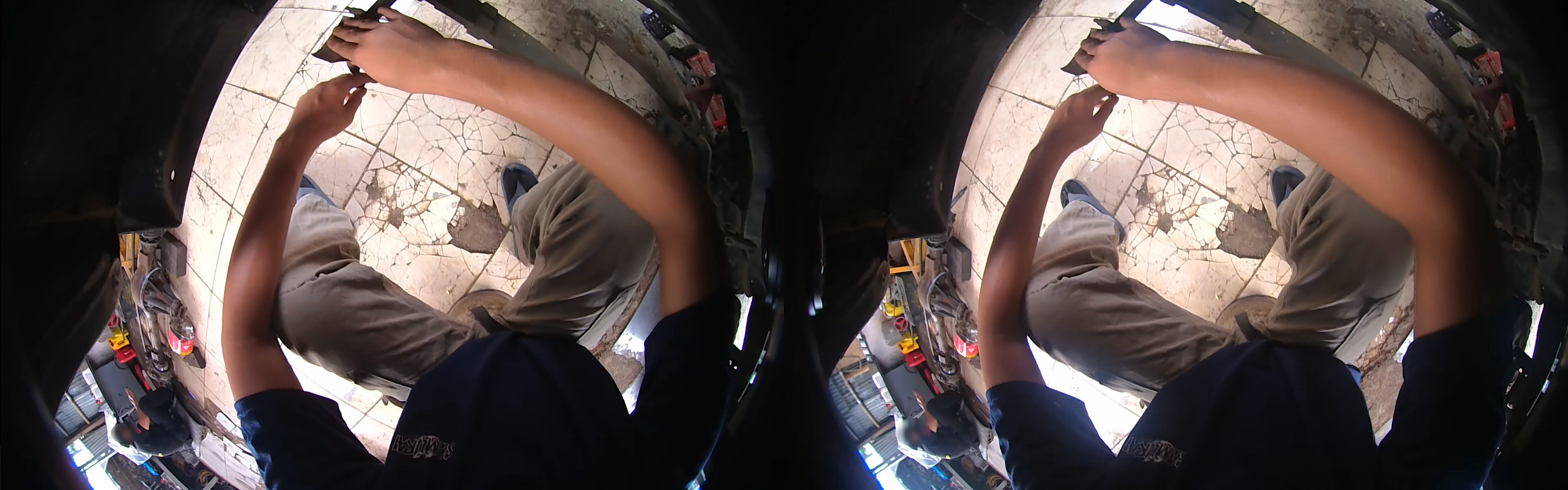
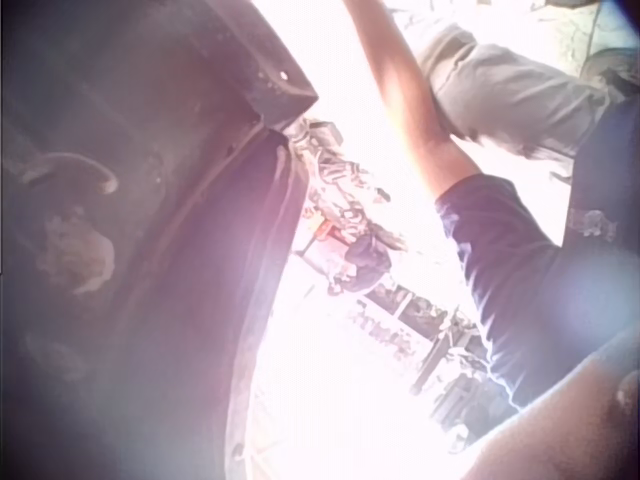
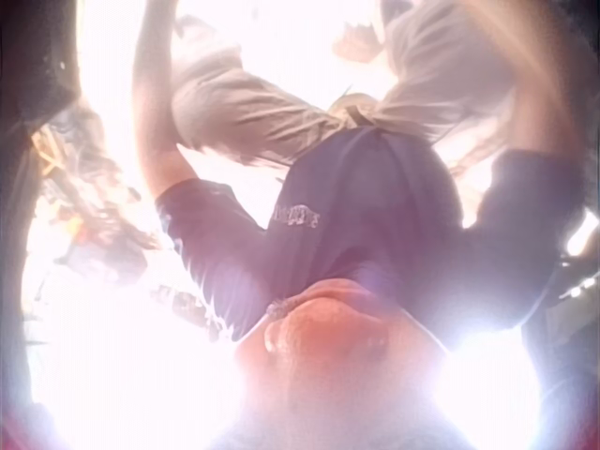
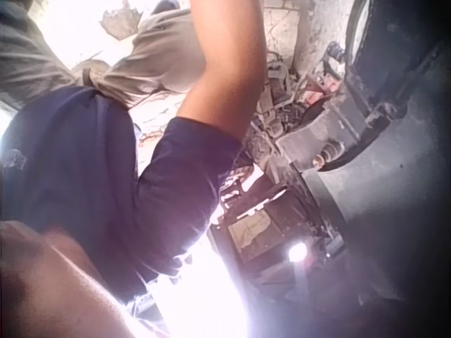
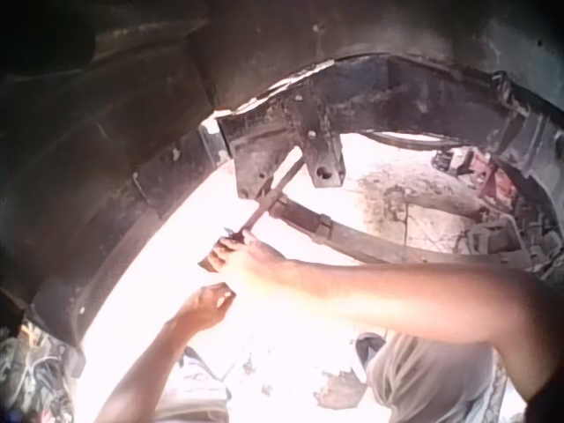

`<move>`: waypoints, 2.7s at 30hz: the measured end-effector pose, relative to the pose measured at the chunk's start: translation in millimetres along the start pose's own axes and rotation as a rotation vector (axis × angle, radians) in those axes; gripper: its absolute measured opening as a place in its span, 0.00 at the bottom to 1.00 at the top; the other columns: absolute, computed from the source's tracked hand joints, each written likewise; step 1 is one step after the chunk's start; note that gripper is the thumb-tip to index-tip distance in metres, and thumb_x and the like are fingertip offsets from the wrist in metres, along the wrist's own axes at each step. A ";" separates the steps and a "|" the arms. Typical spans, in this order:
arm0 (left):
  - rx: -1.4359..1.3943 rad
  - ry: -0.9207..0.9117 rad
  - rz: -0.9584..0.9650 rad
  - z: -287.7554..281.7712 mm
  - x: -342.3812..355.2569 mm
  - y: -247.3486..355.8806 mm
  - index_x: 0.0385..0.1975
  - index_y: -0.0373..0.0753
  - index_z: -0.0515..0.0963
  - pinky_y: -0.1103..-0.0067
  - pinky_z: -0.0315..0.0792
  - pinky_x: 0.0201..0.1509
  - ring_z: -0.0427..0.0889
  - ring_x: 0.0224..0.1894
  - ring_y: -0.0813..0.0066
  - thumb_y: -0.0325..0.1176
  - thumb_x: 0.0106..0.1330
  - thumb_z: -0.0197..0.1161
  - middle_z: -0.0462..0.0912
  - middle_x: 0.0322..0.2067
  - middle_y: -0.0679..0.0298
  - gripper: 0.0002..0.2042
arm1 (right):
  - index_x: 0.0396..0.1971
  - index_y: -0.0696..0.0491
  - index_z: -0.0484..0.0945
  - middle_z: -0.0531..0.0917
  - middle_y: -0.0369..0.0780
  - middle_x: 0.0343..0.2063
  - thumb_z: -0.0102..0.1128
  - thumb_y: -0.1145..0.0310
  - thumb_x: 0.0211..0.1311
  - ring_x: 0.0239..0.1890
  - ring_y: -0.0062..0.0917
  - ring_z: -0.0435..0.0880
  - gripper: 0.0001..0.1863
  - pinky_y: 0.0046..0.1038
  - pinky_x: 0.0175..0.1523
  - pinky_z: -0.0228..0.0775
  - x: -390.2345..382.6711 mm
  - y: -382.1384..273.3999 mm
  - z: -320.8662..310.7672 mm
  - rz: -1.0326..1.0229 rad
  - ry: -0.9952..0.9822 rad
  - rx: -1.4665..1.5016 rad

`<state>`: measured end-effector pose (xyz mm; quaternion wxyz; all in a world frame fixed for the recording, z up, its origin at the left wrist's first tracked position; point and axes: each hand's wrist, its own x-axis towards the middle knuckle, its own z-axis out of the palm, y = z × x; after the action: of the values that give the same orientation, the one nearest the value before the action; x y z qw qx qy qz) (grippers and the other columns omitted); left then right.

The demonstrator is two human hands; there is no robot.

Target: The person works underneath a raised vehicle, using a wrench to tighten a bolt on a suspension component. They adjust their grip and position repeatedly to apply torque to the fastener.

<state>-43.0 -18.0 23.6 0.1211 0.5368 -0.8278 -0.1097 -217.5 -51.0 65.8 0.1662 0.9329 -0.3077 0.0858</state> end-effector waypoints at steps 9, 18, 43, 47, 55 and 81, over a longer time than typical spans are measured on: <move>-0.056 0.032 0.028 1.5 4.7 -2.7 0.44 0.46 0.78 0.66 0.76 0.41 0.82 0.37 0.58 0.36 0.64 0.55 0.82 0.40 0.58 0.11 | 0.59 0.56 0.63 0.69 0.42 0.60 0.58 0.67 0.55 0.63 0.28 0.67 0.31 0.36 0.62 0.62 1.8 -3.1 -8.7 0.074 -0.072 -0.071; -0.010 0.017 0.007 0.4 4.1 -1.1 0.43 0.44 0.77 0.65 0.76 0.42 0.82 0.38 0.56 0.35 0.64 0.55 0.82 0.40 0.58 0.10 | 0.57 0.58 0.65 0.72 0.40 0.57 0.61 0.68 0.51 0.62 0.27 0.69 0.31 0.35 0.60 0.62 1.8 -8.2 -12.0 0.078 -0.094 -0.059; 0.004 -0.022 0.000 -4.5 2.9 -2.2 0.42 0.44 0.78 0.65 0.75 0.42 0.81 0.39 0.55 0.35 0.65 0.54 0.82 0.39 0.56 0.09 | 0.57 0.62 0.65 0.74 0.46 0.54 0.60 0.64 0.54 0.59 0.32 0.72 0.31 0.39 0.57 0.61 7.8 -13.6 -22.1 0.048 -0.236 -0.143; 0.021 -0.042 -0.038 -3.7 2.1 -0.3 0.42 0.44 0.78 0.64 0.75 0.43 0.81 0.39 0.55 0.35 0.64 0.54 0.82 0.38 0.55 0.10 | 0.57 0.62 0.65 0.75 0.45 0.52 0.59 0.65 0.54 0.58 0.31 0.72 0.30 0.39 0.56 0.62 9.4 -21.5 -25.2 0.057 -0.295 -0.218; -0.017 -0.020 -0.016 -4.0 2.5 0.6 0.41 0.43 0.77 0.64 0.74 0.42 0.81 0.39 0.53 0.35 0.63 0.55 0.82 0.36 0.53 0.09 | 0.57 0.62 0.65 0.74 0.45 0.54 0.57 0.65 0.56 0.58 0.31 0.73 0.30 0.40 0.56 0.62 11.1 -15.4 -26.0 0.051 -0.279 -0.211; 0.004 -0.025 -0.027 -1.4 4.0 -1.7 0.38 0.38 0.78 0.62 0.74 0.42 0.80 0.38 0.52 0.36 0.63 0.54 0.82 0.34 0.51 0.10 | 0.60 0.62 0.62 0.69 0.47 0.59 0.58 0.66 0.54 0.62 0.30 0.68 0.33 0.37 0.61 0.61 10.9 -16.4 -17.2 0.076 -0.196 -0.129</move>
<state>-42.7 -22.4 24.7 0.1083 0.5469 -0.8220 -0.1163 -199.9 -38.3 80.4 0.1918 0.9118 -0.3626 -0.0195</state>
